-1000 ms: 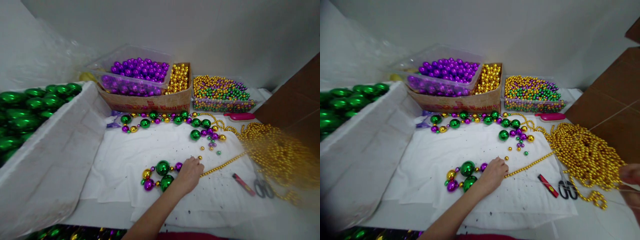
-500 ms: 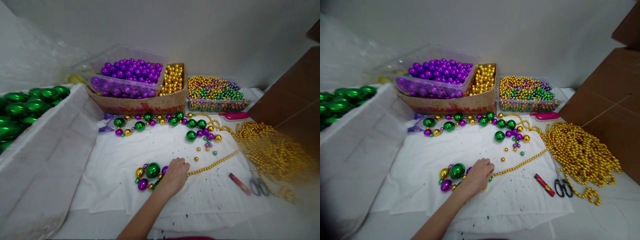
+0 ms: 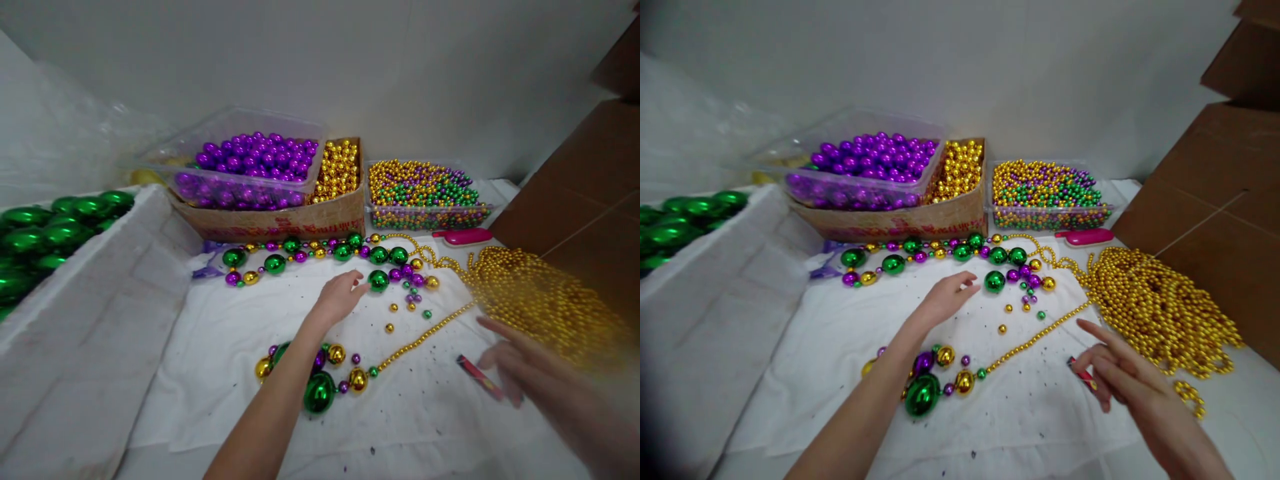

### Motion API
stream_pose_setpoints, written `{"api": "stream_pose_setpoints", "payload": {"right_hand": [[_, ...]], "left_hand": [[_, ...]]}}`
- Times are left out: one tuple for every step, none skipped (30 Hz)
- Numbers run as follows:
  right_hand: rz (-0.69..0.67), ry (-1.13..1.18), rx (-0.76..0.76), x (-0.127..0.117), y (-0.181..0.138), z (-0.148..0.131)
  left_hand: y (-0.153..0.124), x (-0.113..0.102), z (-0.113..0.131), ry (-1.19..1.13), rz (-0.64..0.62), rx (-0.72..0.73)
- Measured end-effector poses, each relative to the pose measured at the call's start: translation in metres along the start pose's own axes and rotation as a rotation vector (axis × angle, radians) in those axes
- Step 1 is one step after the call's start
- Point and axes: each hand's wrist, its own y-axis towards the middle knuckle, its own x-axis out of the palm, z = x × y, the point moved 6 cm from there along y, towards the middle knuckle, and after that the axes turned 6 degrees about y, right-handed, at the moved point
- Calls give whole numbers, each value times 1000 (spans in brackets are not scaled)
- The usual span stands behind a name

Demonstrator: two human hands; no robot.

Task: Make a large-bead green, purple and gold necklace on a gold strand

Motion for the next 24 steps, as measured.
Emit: {"api": "stream_pose_setpoints", "payload": {"right_hand": [[-58,59,99,14,3,11],[-102,135,178,28,4,21],[-130,219,231,40,4,28],[-133,300,247,49,3,33],[-126,370,246,56,2,37],[-114,424,250,60,1,41],[-101,461,269,63,0,45],[-86,487,296,64,0,50],[-73,506,324,64,-1,55],[-63,525,346,64,-2,59],[-57,544,360,63,-2,63],[-58,562,368,63,-3,66],[-61,577,371,64,-3,68],[-69,585,375,66,-5,70],[-88,583,381,69,-7,71],[-118,569,386,74,-10,72],[-159,543,389,80,-13,71],[-203,507,390,87,-17,71],[-248,460,386,94,-21,69],[-290,401,380,100,-25,68],[-325,333,366,105,-28,66],[-347,257,344,109,-32,64],[-352,174,312,110,-35,61],[-346,86,272,111,-38,57]], "left_hand": [[12,4,-1,-15,91,-88],[23,13,2,-17,117,-120],[32,24,3,-22,128,-138],[39,34,4,-29,135,-153],[44,44,5,-37,135,-160],[48,51,4,-53,135,-169],[49,56,2,-75,135,-177],[48,59,0,-101,132,-185],[45,59,-2,-131,125,-193],[41,57,-5,-165,112,-200],[35,54,-7,-199,93,-205],[27,49,-10,-221,73,-208],[18,43,-12,-263,51,-211],[8,36,-14,-336,30,-213],[-2,30,-17,-438,12,-215],[-12,25,-20,-615,-5,-222],[-21,21,-24,-785,-17,-234],[-30,19,-28,-950,-23,-258],[-38,18,-32,-1090,-24,-296],[-44,18,-37,-1187,-23,-343],[-49,20,-41,-1260,-17,-390],[-53,22,-44,-1319,-9,-428],[-55,23,-47,-1366,-3,-452],[-56,25,-48,-1402,4,-461]]}}
